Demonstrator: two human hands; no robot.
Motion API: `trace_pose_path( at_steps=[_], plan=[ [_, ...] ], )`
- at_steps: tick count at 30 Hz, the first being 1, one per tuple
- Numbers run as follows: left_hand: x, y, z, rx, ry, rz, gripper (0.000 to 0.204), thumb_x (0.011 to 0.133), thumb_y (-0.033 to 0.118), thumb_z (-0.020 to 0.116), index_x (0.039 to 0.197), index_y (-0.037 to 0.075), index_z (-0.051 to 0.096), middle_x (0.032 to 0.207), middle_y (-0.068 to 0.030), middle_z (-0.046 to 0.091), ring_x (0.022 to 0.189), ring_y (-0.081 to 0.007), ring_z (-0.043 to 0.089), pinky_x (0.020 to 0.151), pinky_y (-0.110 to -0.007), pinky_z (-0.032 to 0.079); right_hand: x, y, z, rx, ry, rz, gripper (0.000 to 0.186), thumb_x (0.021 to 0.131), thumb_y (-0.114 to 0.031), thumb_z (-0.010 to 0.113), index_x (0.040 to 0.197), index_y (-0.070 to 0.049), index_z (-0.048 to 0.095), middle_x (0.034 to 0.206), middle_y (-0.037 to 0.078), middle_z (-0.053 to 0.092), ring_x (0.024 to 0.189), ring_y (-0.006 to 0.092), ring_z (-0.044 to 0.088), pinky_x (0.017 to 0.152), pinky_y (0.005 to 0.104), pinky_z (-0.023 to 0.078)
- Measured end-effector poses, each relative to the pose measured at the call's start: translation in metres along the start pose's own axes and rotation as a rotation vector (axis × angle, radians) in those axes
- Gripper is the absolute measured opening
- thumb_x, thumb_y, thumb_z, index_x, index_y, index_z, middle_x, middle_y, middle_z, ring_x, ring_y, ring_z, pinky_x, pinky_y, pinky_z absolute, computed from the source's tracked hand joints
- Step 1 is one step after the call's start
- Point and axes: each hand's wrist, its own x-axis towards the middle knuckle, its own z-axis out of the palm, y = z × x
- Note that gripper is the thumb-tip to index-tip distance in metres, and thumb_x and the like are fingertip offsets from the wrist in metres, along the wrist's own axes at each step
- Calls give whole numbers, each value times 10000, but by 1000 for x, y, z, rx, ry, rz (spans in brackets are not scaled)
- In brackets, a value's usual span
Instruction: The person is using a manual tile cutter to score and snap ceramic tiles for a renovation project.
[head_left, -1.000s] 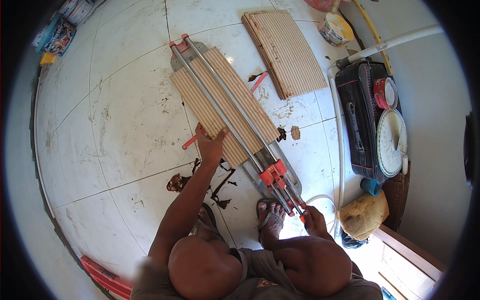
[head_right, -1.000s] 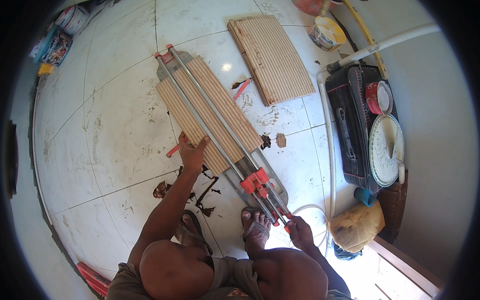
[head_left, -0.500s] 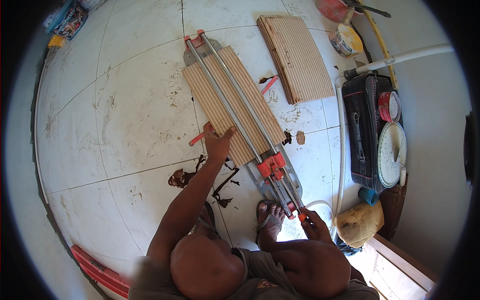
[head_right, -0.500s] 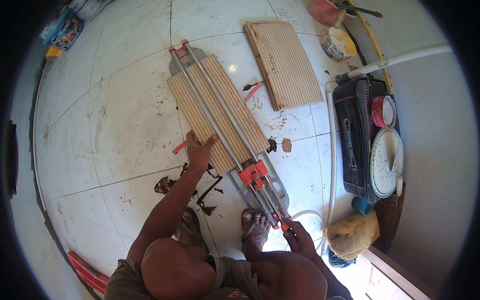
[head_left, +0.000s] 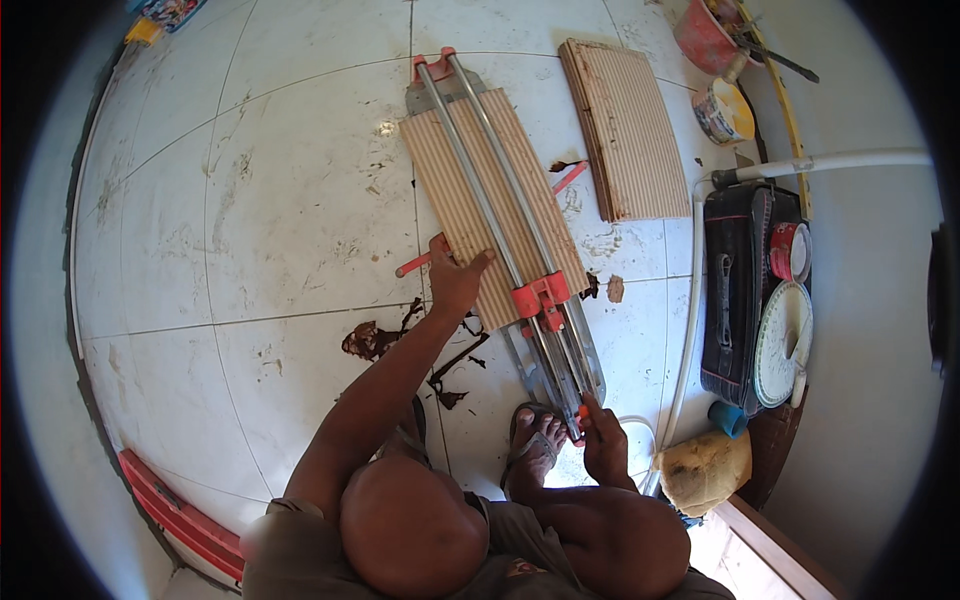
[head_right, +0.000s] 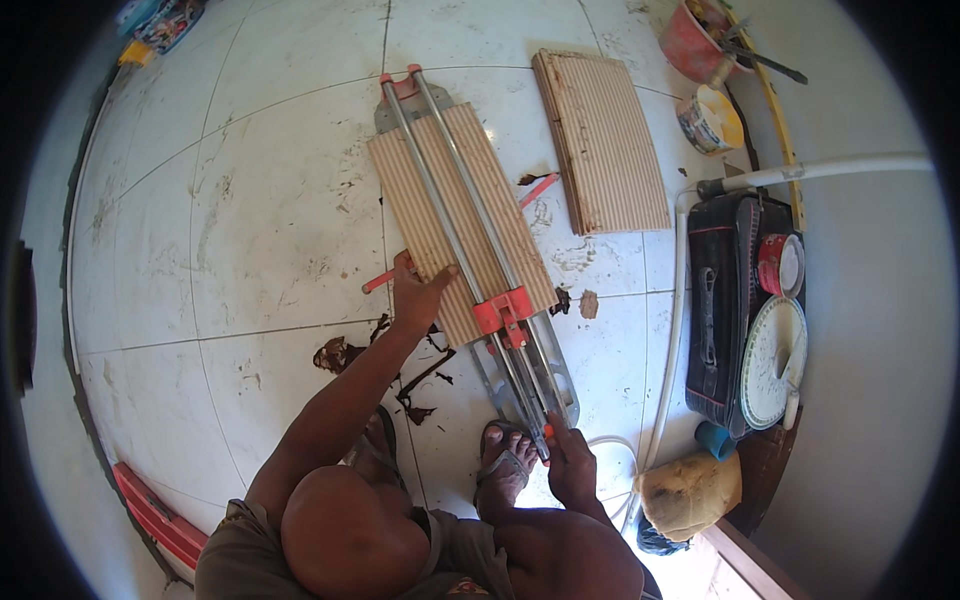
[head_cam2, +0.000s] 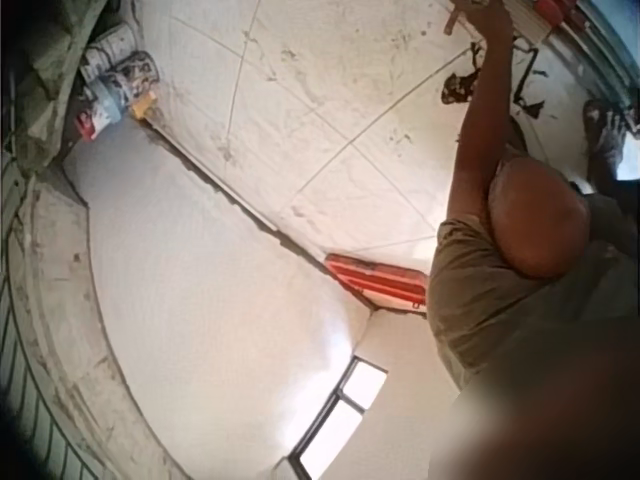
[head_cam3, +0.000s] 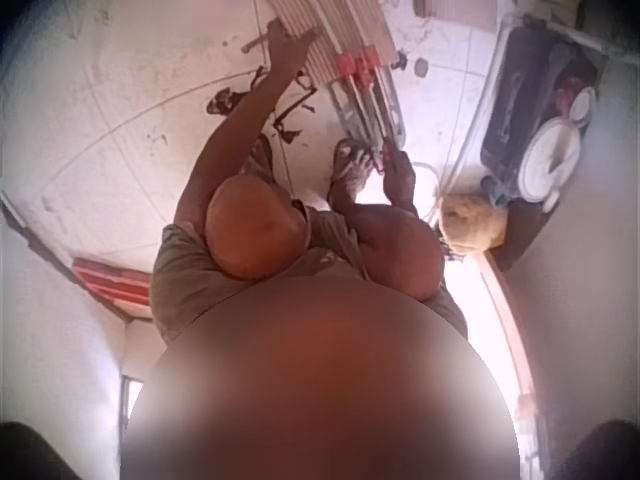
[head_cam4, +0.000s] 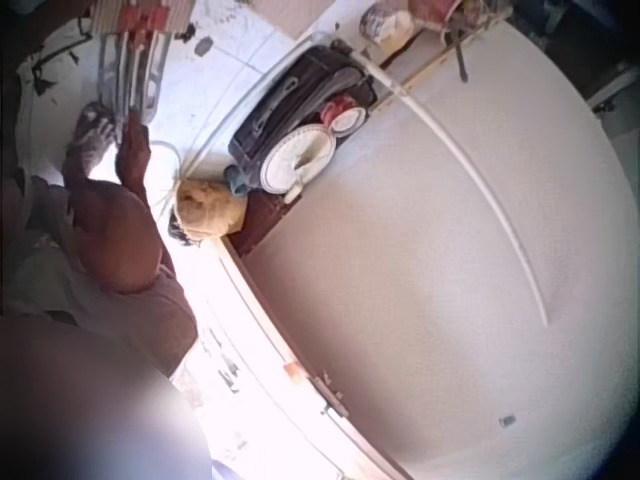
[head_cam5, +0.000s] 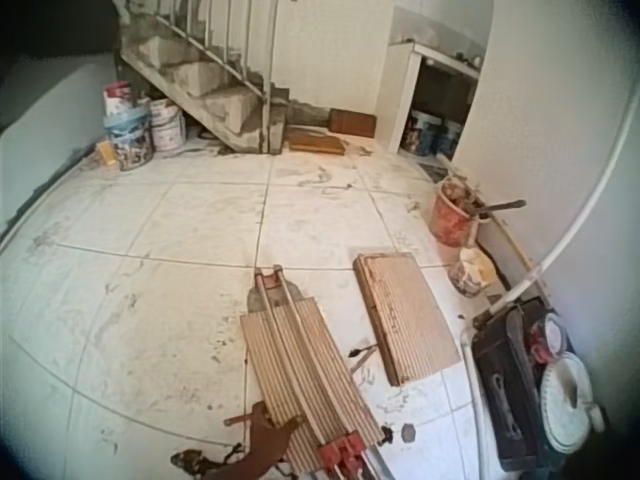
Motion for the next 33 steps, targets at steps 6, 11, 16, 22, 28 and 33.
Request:
trace_pose_path(
  at_steps=[6,11,16,22,28,33],
  plan=[
    [-3,6,0,56,8,-10,638,803,129,830,1253,5,394,1098,-182,659,964,-236,690,849,-357,553,-1,11,4,-54,21,-56,396,988,-46,568,1380,-92,602,926,168,669,788,292,688,700,379,548],
    [-4,13,-3,42,-11,-18,642,802,131,835,1253,1,396,1096,-187,665,965,-235,694,853,-357,555,0,10,7,-95,46,-119,377,991,-56,570,1366,-55,602,927,179,670,783,303,681,691,388,542],
    [-1,9,-4,83,-18,5,641,800,134,841,1249,-8,406,1097,-188,668,971,-233,692,861,-352,555,1,7,5,-146,56,-192,364,992,-46,562,1353,-34,605,925,177,671,765,295,678,682,379,546],
    [2,-1,-2,-38,-30,-69,642,794,137,847,1244,-12,414,1098,-181,667,970,-233,688,854,-357,552,1,-2,-1,-20,20,-69,355,1012,-70,535,1359,-37,599,912,166,671,792,268,684,692,364,550],
    [1,-1,-2,-24,-2,-30,621,793,141,846,1230,-2,429,1091,-178,665,957,-232,684,842,-357,550,1,-3,-2,-75,4,-88,369,1006,-61,521,1368,-46,594,924,157,677,801,270,689,714,362,552],
    [-1,2,-1,-32,-15,-57,616,795,121,841,1229,-4,422,1077,-163,656,951,-222,679,833,-352,553,0,6,0,-12,6,-49,369,1002,-78,532,1364,-52,600,931,161,678,804,279,685,728,369,546]
  ],
)
